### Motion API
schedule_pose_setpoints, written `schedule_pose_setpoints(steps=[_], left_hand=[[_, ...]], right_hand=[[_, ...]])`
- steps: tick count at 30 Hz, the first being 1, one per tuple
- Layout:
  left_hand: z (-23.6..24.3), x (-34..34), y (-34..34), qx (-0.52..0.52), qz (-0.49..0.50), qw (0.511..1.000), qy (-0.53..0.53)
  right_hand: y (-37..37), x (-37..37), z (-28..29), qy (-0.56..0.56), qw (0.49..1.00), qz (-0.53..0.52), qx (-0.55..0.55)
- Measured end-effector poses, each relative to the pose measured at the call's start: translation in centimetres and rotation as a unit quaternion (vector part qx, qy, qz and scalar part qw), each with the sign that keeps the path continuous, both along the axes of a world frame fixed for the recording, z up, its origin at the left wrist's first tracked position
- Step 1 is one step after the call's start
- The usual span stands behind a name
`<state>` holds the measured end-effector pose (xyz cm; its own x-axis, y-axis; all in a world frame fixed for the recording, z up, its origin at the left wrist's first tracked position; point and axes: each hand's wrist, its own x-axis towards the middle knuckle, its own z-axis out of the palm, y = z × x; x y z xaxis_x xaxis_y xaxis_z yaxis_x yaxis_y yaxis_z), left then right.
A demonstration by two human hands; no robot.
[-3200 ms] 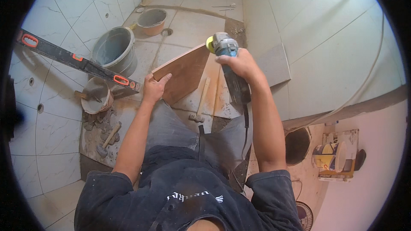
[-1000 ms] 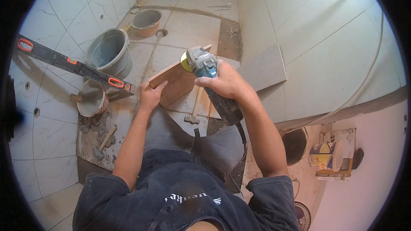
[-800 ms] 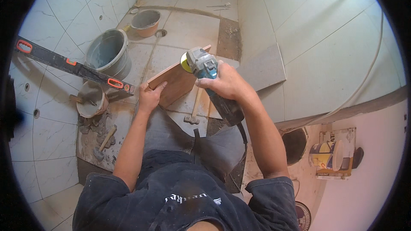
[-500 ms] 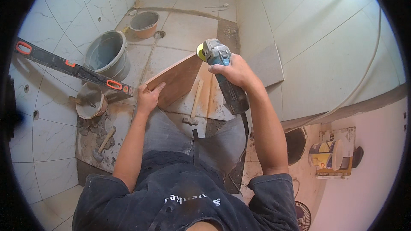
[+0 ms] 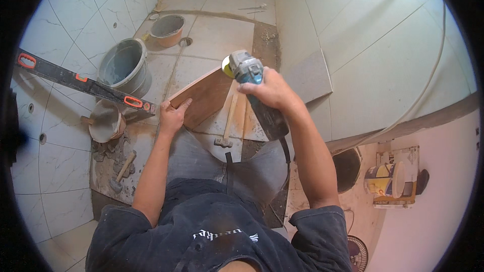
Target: The person cuts a tile using an angle grinder, replaces the disc on the angle grinder by hand, and grinds the edge of the tile with the angle grinder.
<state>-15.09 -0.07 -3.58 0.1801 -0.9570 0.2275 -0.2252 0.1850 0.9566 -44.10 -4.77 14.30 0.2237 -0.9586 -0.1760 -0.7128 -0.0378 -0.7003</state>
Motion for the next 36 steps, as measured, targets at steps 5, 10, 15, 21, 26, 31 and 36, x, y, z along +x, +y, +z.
schedule_pose_setpoints(steps=[5,10,15,21,26,31,36], left_hand=[[-0.9,0.0,-0.5,-0.030,0.020,0.999,0.007],[-1.6,0.1,-0.7,-0.033,0.017,0.999,0.010],[0.0,-0.1,0.0,-0.021,0.015,0.998,-0.061],[-0.1,-0.2,-0.1,-0.035,0.026,0.997,-0.061],[0.0,-0.2,0.1,-0.022,0.015,0.999,-0.046],[-0.8,-0.1,-0.2,-0.027,0.025,0.999,-0.032],[-1.0,-0.2,-0.1,-0.023,0.015,0.999,0.016]], right_hand=[[-2.1,-1.6,0.5,-0.041,0.995,-0.090,0.034],[-1.9,-2.6,0.1,-0.061,0.987,-0.148,0.018],[-0.9,-2.4,1.0,-0.099,0.984,-0.144,0.030],[-0.2,-1.3,1.0,-0.061,0.993,-0.095,0.043],[-0.4,-1.6,0.7,-0.037,0.994,-0.090,0.038],[0.4,-1.4,1.4,-0.031,0.996,-0.071,0.033],[0.4,-1.4,1.2,-0.009,0.998,-0.048,0.032]])
